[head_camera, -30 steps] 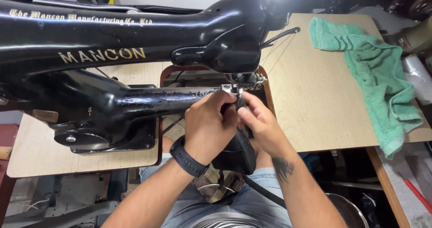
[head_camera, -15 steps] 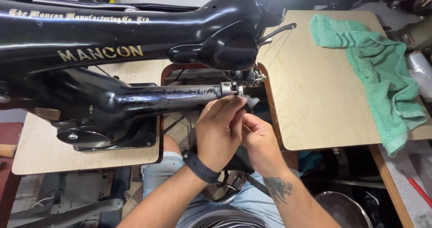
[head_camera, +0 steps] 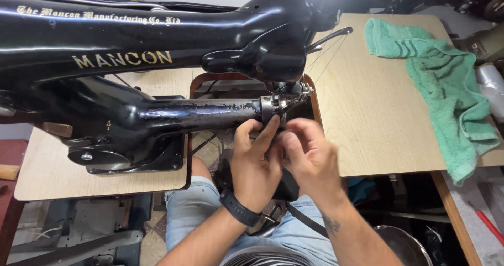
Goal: Repairing a black bag by sewing a seam with a heavy-duty machine and then assembling a buckle onto a strap.
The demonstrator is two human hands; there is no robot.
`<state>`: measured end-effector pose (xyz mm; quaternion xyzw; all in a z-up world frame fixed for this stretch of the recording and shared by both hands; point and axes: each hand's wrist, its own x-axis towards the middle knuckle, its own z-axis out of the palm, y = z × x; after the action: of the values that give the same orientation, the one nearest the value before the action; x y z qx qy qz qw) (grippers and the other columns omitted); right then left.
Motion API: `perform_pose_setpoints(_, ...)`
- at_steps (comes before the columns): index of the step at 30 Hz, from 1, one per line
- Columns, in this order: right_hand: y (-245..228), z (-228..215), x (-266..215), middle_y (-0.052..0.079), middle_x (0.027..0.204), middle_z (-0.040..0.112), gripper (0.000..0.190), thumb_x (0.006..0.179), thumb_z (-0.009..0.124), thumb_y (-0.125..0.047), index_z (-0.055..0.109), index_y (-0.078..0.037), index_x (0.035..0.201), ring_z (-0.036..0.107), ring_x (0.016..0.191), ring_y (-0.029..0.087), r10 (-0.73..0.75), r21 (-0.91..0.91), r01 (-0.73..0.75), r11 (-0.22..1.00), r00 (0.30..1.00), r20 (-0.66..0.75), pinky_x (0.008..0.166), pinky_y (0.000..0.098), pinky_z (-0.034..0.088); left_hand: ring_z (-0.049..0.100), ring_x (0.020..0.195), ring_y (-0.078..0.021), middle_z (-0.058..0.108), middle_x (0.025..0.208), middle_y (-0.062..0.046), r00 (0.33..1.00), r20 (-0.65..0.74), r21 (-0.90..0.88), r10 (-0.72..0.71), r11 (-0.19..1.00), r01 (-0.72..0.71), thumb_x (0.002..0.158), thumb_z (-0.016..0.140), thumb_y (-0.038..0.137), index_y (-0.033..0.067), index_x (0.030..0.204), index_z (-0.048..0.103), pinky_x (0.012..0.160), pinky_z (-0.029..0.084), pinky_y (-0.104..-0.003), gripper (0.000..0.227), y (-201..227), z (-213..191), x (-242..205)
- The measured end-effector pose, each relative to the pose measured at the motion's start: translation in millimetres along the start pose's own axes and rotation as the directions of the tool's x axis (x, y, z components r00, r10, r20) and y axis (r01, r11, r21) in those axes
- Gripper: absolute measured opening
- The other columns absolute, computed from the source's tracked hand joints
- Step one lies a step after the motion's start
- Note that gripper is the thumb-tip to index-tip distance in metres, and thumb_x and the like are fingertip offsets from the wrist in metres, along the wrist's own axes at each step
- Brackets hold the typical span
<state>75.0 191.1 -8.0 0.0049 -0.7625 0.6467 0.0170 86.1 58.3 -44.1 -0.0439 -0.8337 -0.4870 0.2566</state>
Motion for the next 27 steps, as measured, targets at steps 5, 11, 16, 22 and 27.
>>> perform_pose_setpoints(5, -7, -12, 35, 0.021, 0.111, 0.075, 0.055, 0.085, 0.09, -0.016, 0.062, 0.003, 0.129, 0.075, 0.101, 0.026, -0.29, -0.109, 0.278, 0.955, 0.949, -0.127, 0.084, 0.0323, 0.064, 0.076, 0.083, -0.0424, 0.073, 0.107, -0.018, 0.961, -0.039, 0.219, 0.274, 0.94, -0.26, 0.095, 0.077, 0.008, 0.0125, 0.127, 0.078, 0.064, 0.067, -0.05, 0.033, 3, -12, 20)
perform_pose_setpoints(11, 21, -12, 57, 0.011, 0.077, 0.073, 0.017, 0.097, 0.077, -0.008, 0.07, 0.001, 0.109, 0.07, 0.061, 0.012, -0.093, 0.192, 0.124, 0.973, 0.982, -0.166, 0.056, 0.0239, 0.063, 0.068, 0.071, -0.0227, 0.067, 0.092, 0.002, 0.849, 0.074, 0.402, 0.523, 0.764, -0.505, 0.093, 0.074, 0.014, 0.0241, 0.127, 0.076, 0.057, 0.058, -0.036, 0.036, -29, -17, 39)
perform_pose_setpoints(16, 24, -8, 58, 0.015, 0.071, 0.073, 0.021, 0.094, 0.078, -0.009, 0.07, 0.005, 0.107, 0.069, 0.053, 0.012, 0.041, 0.301, 0.014, 0.953, 0.983, -0.177, 0.048, 0.0253, 0.063, 0.065, 0.064, -0.02, 0.06, 0.089, 0.006, 0.8, 0.098, 0.451, 0.593, 0.69, -0.566, 0.096, 0.073, 0.018, 0.024, 0.108, 0.079, 0.054, 0.053, -0.032, 0.016, -23, -25, 59)
perform_pose_setpoints(22, 22, -15, 61, 0.016, 0.062, 0.069, 0.019, 0.091, 0.076, -0.009, 0.074, 0.003, 0.105, 0.064, 0.044, 0.012, 0.146, 0.317, -0.109, 0.942, 0.985, -0.094, 0.041, 0.0269, 0.06, 0.062, 0.055, -0.0205, 0.053, 0.085, 0.003, 0.748, 0.255, 0.365, 0.613, 0.655, -0.661, 0.095, 0.072, 0.016, 0.0153, 0.095, 0.078, 0.051, 0.053, -0.031, 0.006, -10, -40, 74)
perform_pose_setpoints(27, 20, -24, 70, 0.01, 0.06, 0.062, 0.015, 0.093, 0.075, -0.011, 0.078, -0.001, 0.104, 0.056, 0.047, 0.009, 0.055, 0.221, -0.055, 0.974, 0.998, 0.004, 0.043, 0.0249, 0.055, 0.064, 0.053, -0.0225, 0.054, 0.083, 0.002, 0.757, 0.318, 0.299, 0.572, 0.697, -0.652, 0.094, 0.073, 0.017, 0.0132, 0.093, 0.079, 0.05, 0.055, -0.032, 0.007, -3, -47, 79)
